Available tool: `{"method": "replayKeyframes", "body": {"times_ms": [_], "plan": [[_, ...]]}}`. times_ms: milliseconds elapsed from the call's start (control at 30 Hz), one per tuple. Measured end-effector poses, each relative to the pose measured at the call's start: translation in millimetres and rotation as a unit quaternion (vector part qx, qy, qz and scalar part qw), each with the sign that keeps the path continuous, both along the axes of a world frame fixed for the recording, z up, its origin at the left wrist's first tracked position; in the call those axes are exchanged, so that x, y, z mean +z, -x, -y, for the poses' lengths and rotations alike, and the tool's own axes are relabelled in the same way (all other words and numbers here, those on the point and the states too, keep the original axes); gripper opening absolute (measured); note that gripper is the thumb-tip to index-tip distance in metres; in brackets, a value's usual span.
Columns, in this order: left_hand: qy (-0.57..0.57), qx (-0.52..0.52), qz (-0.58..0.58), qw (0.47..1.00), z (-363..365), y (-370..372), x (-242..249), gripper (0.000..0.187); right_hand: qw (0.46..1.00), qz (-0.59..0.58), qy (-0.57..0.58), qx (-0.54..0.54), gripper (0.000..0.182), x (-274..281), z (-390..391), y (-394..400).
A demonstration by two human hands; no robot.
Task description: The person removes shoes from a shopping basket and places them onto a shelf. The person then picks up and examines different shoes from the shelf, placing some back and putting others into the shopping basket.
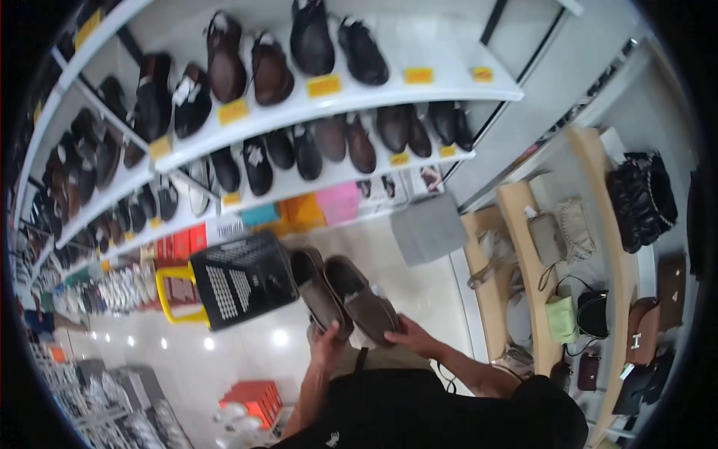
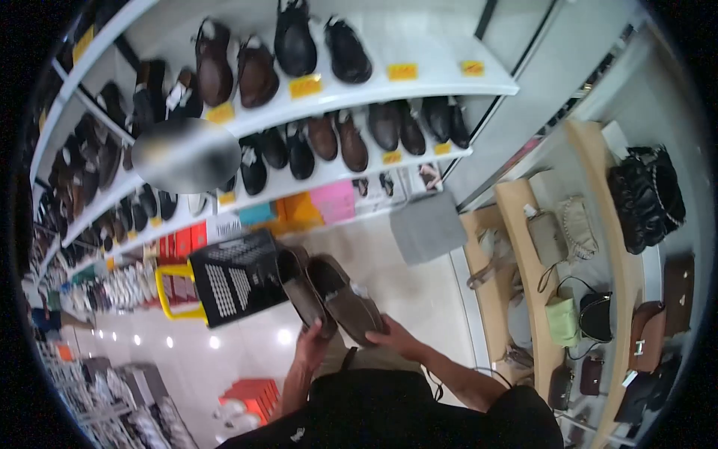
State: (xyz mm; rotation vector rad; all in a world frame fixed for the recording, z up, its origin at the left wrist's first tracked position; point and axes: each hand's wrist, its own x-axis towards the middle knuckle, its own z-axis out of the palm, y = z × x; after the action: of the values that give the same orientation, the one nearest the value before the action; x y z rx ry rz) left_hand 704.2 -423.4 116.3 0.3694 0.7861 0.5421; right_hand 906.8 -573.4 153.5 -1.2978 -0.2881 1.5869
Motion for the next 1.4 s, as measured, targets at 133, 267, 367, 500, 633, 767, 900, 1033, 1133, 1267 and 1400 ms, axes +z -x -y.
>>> {"method": "replayKeyframes", "body": {"times_ms": [133,267,367,500,633,767,900,1033,1133,1267,1400], "plan": [[0.042,-0.079,0.015,0.996,7.0,-18.0,25.8,0.056,0.996,0.061,0.035,0.056,0.073,31.5,29.7,-26.3],[-0.037,-0.12,-0.041,0.991,-9.6,-46.2,68.2,0.06,0.998,0.062,0.024,0.008,0.078,44.4,30.7,-36.9],[-0.1,-0.143,-0.042,0.984,-41.5,-82.0,86.6,0.064,0.995,0.088,0.005,-0.043,0.082,54.6,13.6,-54.8],[-0.217,-0.204,-0.071,0.952,-102.6,-125.0,116.1,0.067,0.985,0.143,-0.029,-0.09,0.08,97.5,-23.8,-95.8],[-0.256,-0.218,-0.009,0.942,-156.7,-174.2,159.2,0.072,0.975,0.095,-0.13,-0.155,0.073,117.7,-55.9,-133.6],[-0.283,-0.226,0.051,0.93,-204.5,-218.0,183.0,0.076,0.945,0.154,-0.199,-0.21,0.08,139.9,-96.1,-170.0],[-0.286,-0.248,0.09,0.921,-234.7,-242.7,199.1,0.081,0.891,0.201,-0.24,-0.329,0.089,200.1,-152.8,-208.7],[-0.281,-0.243,0.065,0.926,-241.0,-247.6,211.1,0.084,0.873,0.251,-0.224,-0.353,0.079,220.3,-183.9,-272.1],[-0.305,-0.253,0.0,0.918,-241.3,-247.7,204.2,0.086,0.883,0.259,-0.188,-0.343,0.077,221.3,-201.8,-330.8],[-0.281,-0.205,0.023,0.937,-225.7,-258.5,206.3,0.08,0.882,0.27,-0.21,-0.325,0.076,231.1,-227.4,-385.2],[-0.294,-0.159,0.001,0.942,-204.0,-287.4,220.5,0.08,0.892,0.271,-0.17,-0.319,0.078,224.4,-251.3,-434.4]]}}
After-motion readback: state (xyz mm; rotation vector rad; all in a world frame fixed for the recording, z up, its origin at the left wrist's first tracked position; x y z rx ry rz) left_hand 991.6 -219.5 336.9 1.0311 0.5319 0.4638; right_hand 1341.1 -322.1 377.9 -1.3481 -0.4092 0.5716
